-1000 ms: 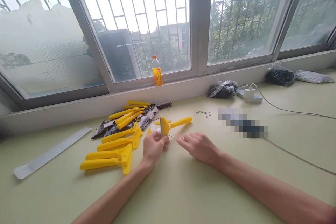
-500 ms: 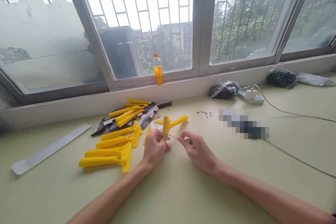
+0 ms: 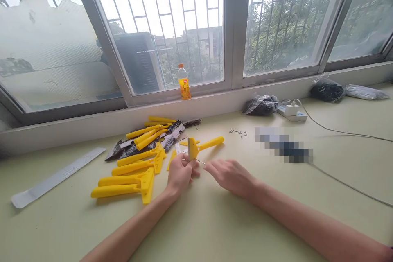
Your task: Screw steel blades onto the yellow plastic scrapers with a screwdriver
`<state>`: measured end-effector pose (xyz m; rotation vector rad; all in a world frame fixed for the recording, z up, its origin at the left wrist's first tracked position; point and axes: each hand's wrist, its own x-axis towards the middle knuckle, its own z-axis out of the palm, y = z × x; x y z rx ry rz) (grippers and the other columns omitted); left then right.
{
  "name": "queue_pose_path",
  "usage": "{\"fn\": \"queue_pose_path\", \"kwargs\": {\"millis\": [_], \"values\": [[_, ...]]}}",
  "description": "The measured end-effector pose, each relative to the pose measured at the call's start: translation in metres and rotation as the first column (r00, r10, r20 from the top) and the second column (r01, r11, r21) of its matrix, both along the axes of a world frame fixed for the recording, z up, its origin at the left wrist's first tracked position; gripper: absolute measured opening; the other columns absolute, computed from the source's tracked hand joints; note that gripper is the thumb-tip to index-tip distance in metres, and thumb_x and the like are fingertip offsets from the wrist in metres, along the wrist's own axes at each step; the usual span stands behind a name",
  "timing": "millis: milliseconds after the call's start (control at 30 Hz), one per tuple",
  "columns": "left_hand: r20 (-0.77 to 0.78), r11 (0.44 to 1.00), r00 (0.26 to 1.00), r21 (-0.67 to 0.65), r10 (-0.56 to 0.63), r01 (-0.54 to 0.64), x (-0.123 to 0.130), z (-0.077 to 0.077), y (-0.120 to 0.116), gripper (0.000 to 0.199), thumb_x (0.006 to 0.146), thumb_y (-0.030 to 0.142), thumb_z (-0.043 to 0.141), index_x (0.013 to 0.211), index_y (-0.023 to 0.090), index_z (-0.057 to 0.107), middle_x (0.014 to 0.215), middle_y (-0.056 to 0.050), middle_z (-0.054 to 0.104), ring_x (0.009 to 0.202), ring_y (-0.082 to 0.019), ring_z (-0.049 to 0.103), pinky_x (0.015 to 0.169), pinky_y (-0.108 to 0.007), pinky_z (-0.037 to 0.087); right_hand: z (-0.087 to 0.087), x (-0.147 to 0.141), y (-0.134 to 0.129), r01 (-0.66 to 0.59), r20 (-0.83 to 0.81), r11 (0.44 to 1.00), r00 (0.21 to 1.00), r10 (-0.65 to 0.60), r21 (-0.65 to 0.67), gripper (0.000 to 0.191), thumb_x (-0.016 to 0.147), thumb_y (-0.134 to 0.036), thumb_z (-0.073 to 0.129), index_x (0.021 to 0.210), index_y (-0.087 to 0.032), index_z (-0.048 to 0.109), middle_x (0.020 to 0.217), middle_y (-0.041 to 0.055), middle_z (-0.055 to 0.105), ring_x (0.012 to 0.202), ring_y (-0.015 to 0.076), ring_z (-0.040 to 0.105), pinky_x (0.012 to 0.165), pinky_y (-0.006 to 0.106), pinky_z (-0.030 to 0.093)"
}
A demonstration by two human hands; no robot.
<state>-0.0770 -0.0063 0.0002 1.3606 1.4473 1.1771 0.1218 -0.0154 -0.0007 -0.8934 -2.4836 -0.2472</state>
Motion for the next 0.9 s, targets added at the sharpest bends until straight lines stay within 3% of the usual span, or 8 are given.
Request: {"fn": "queue_pose_path", "kwargs": {"millis": [200,433,500,600,633,767,833,900], "values": [[-0.006,0.999,1.0,0.033,-0.019,0.019,0.002,0.003,-0.006,0.019,0.08,0.031,0.07,0.081,0.017,0.056,0.087,-0.009,0.077,0.055,-0.019,0.074,0.036,-0.017,0.041,0.0,-0.005,-0.007,-0.008,-0.17,0.99,0.985,-0.016,-0.143,0.032,0.103,-0.017,0.032,0.079,-0.018,0.054,0.062,-0.0019,0.048,0.05,0.012,0.032,0.05,0.027,0.023],[0.006,0.997,1.0,0.068,-0.023,0.022,0.004,0.007,-0.009,0.019,0.081,0.03,0.068,0.078,0.018,0.053,0.079,-0.008,0.075,0.055,-0.021,0.074,0.031,-0.017,0.035,0.004,-0.017,-0.018,-0.024,-0.479,0.903,0.854,-0.205,-0.43,0.045,0.106,-0.034,0.031,0.067,-0.02,0.048,0.058,-0.0051,0.03,0.053,0.0114,0.026,0.049,0.025,0.028],[0.013,0.997,1.0,0.075,-0.025,0.024,0.004,0.007,-0.01,0.021,0.081,0.032,0.069,0.078,0.019,0.054,0.067,-0.005,0.072,0.055,-0.022,0.073,0.031,-0.017,0.036,0.007,-0.019,-0.02,-0.083,-0.537,0.803,0.784,-0.313,-0.59,0.044,0.103,-0.042,0.035,0.073,-0.019,0.057,0.057,-0.0064,0.025,0.05,0.0111,0.025,0.046,0.025,0.025],[0.024,0.996,1.0,0.085,-0.019,0.017,0.005,0.007,-0.009,0.023,0.081,0.035,0.071,0.078,0.019,0.054,0.063,-0.004,0.07,0.055,-0.022,0.073,0.033,-0.018,0.039,0.011,-0.018,-0.018,-0.236,-0.542,0.557,0.688,-0.483,-0.796,0.044,0.099,-0.052,0.041,0.094,-0.016,0.065,0.054,-0.0092,0.021,0.044,0.0107,0.022,0.042,0.025,0.024],[0.03,0.997,0.999,0.081,-0.013,0.01,0.005,0.006,-0.008,0.023,0.081,0.034,0.071,0.079,0.019,0.054,0.066,-0.004,0.071,0.056,-0.022,0.073,0.033,-0.018,0.04,0.012,-0.017,-0.016,-0.248,-0.544,0.546,0.682,-0.489,-0.801,0.044,0.099,-0.053,0.041,0.096,-0.016,0.066,0.054,-0.0092,0.023,0.045,0.0108,0.023,0.043,0.025,0.025],[0.065,0.999,0.998,0.029,0.022,-0.024,0.004,0.003,-0.004,0.022,0.081,0.031,0.071,0.081,0.019,0.053,0.082,-0.007,0.075,0.057,-0.021,0.074,0.036,-0.02,0.044,0.008,-0.012,-0.007,-0.013,-0.416,0.885,0.886,-0.206,-0.466,0.031,0.103,-0.037,0.041,0.098,-0.016,0.063,0.06,-0.0045,0.045,0.051,0.0116,0.033,0.052,0.025,0.028],[0.071,1.0,0.997,0.015,0.019,-0.02,0.003,0.002,-0.003,0.021,0.081,0.03,0.071,0.081,0.018,0.053,0.083,-0.009,0.076,0.059,-0.021,0.075,0.036,-0.02,0.044,0.005,-0.01,-0.004,0.035,-0.255,0.954,0.96,-0.115,-0.298,0.024,0.101,-0.026,0.041,0.091,-0.017,0.061,0.064,-0.0017,0.049,0.052,0.0123,0.032,0.053,0.027,0.022],[0.07,1.0,0.998,0.015,0.005,-0.006,0.003,0.002,-0.003,0.02,0.081,0.03,0.071,0.081,0.018,0.054,0.08,-0.009,0.075,0.061,-0.022,0.075,0.037,-0.019,0.044,0.002,-0.009,-0.003,0.024,-0.193,0.965,0.978,-0.077,-0.261,0.02,0.095,-0.015,0.042,0.081,-0.018,0.057,0.067,0.0003,0.05,0.054,0.013,0.031,0.054,0.028,0.017]]}}
